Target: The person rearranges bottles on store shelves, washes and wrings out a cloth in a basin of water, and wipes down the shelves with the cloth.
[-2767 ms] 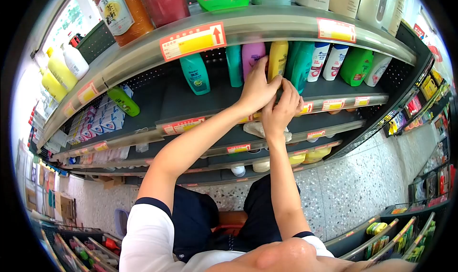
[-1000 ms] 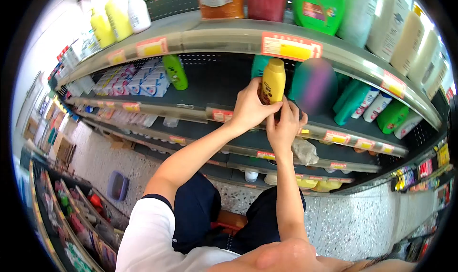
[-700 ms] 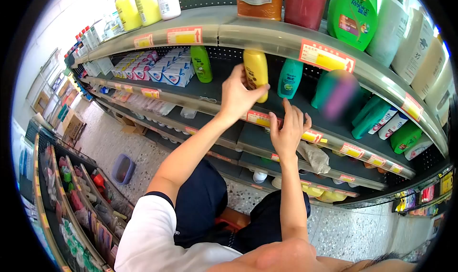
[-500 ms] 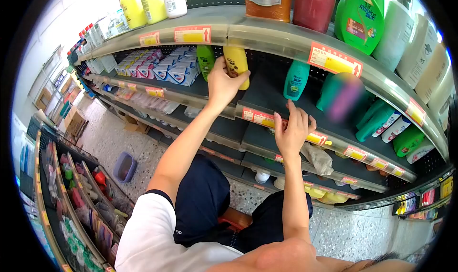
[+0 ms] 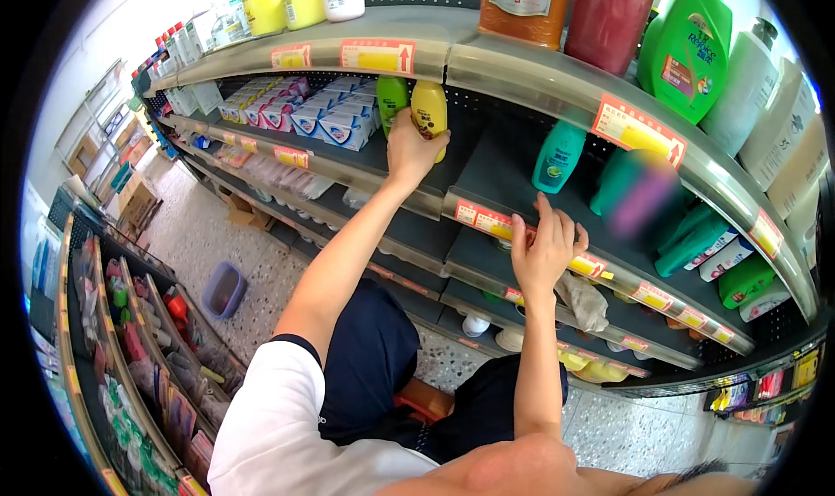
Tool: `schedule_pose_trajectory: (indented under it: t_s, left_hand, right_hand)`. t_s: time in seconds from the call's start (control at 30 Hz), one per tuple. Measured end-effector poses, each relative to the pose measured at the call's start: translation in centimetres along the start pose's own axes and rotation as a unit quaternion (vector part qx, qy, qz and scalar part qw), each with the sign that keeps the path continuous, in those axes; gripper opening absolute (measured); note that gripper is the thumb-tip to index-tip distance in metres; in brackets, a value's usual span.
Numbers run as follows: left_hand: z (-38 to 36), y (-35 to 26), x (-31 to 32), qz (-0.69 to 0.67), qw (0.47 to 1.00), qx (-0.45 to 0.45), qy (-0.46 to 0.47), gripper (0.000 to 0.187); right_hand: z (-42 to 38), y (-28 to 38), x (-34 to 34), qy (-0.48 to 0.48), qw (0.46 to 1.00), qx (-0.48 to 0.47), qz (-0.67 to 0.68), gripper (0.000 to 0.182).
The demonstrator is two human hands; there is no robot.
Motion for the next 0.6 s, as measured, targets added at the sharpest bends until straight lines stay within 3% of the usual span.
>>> schedule_pose_trajectory:
  t_s: [0.1, 0.3, 0.6]
  left_hand:
    - [-0.03, 0.05, 0.15, 0.015, 1.0, -0.013, 0.012, 0.054]
    - [-0.57, 0.13, 0.11, 0.121, 0.981, -0.124, 0.086, 0.057]
    - [0.19, 0.65, 0.95, 0.108, 0.986, -0.09, 0.089, 0.063]
  right_hand:
    - [-0.06, 0.01, 0.02, -0.001, 1.0, -0.004, -0.006, 0.041]
    - [-0.08, 0.02, -0.15, 0.002, 1.0, -0.008, -0.003, 0.04]
    - [-0.08, 0.03, -0.26, 0.001, 1.0, -0.009, 0.003, 0.038]
Point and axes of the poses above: each hand's wrist, its own z-axis towards the middle knuckle, its own x-axis out of the palm, y = z × x, the point moved 8 cm from there along z, towards the middle knuckle, and after that the axes turned 15 degrees about -z, right-handed, at the moved point
